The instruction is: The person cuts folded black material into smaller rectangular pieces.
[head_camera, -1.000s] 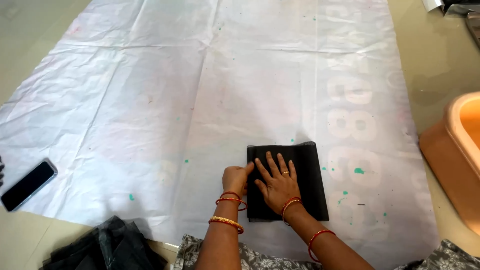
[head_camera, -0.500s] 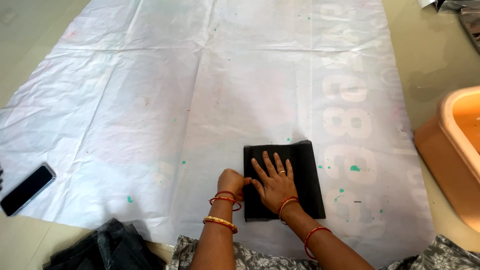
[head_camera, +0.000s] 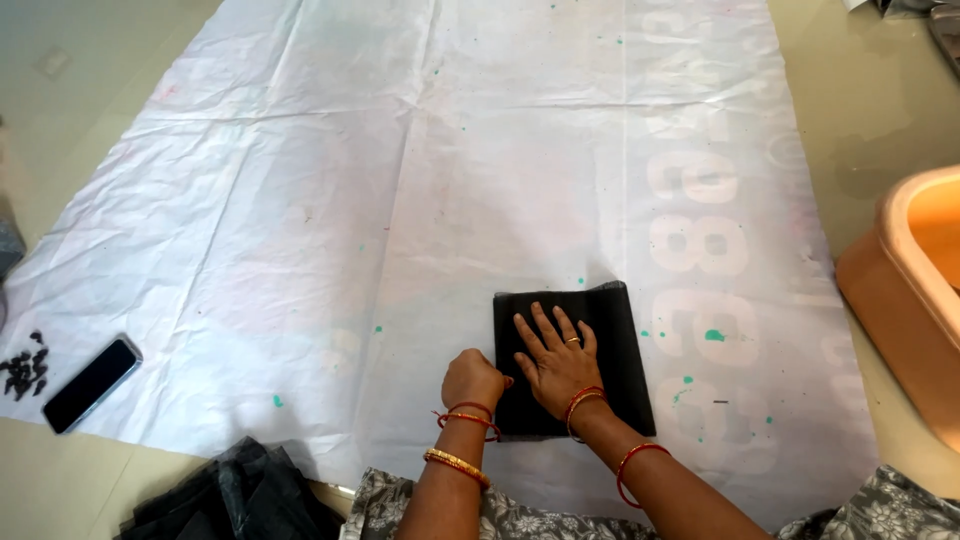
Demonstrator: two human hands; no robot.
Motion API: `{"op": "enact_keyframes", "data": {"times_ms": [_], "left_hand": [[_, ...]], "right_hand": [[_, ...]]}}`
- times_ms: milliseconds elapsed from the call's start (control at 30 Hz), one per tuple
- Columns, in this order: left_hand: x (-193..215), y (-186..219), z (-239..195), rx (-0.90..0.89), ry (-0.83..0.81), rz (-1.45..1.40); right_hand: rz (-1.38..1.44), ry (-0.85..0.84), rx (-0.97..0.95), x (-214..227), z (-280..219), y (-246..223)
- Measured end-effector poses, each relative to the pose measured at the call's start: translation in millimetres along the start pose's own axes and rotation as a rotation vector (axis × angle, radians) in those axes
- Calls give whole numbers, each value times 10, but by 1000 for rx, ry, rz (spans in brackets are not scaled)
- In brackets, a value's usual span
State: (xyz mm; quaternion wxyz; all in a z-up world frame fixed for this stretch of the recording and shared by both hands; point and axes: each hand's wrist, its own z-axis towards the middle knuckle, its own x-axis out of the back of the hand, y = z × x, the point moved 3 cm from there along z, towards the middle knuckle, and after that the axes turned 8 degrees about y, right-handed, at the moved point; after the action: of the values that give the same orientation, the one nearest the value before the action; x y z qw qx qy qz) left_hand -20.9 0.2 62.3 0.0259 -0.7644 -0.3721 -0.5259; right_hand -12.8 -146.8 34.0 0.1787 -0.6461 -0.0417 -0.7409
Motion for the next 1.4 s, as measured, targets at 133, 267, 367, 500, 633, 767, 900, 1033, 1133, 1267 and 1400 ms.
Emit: {"op": "enact_keyframes", "data": {"times_ms": [133,267,367,500,633,767,900,1033,1133,1267,1400], "left_hand": [[21,99,-120,-47,76,31],[66,169,-165,-113,206,56],[57,139,-169,-100,194,-19],[52,95,-137,-8,92,-105],[-209,-112,127,62,44,-235],[-281,-176,213,160,-24,-295],[-364,-254,260,168,-63,-361],[-492,-314,351,85,-6,-357],[-466,-299,349,100,44,-326],[-439,-274,320,184,-31,-316],[-441,-287,319,206,-78,-290]], "right_hand": [[-3,-54,-32,52,-4,0],[13,-36,-28,4,-2,27],[33,-36,-31,-7,-7,31],[58,-59,-47,8,6,35],[43,-58,-40,-34,-17,48],[75,66,-24,-40,14,22],[192,179,-18,92,192,-18],[312,118,261,238,619,-102],[143,-139,470,374,875,-213],[-205,-193,695,386,1087,-230],[-318,-276,737,493,1136,-273]]}}
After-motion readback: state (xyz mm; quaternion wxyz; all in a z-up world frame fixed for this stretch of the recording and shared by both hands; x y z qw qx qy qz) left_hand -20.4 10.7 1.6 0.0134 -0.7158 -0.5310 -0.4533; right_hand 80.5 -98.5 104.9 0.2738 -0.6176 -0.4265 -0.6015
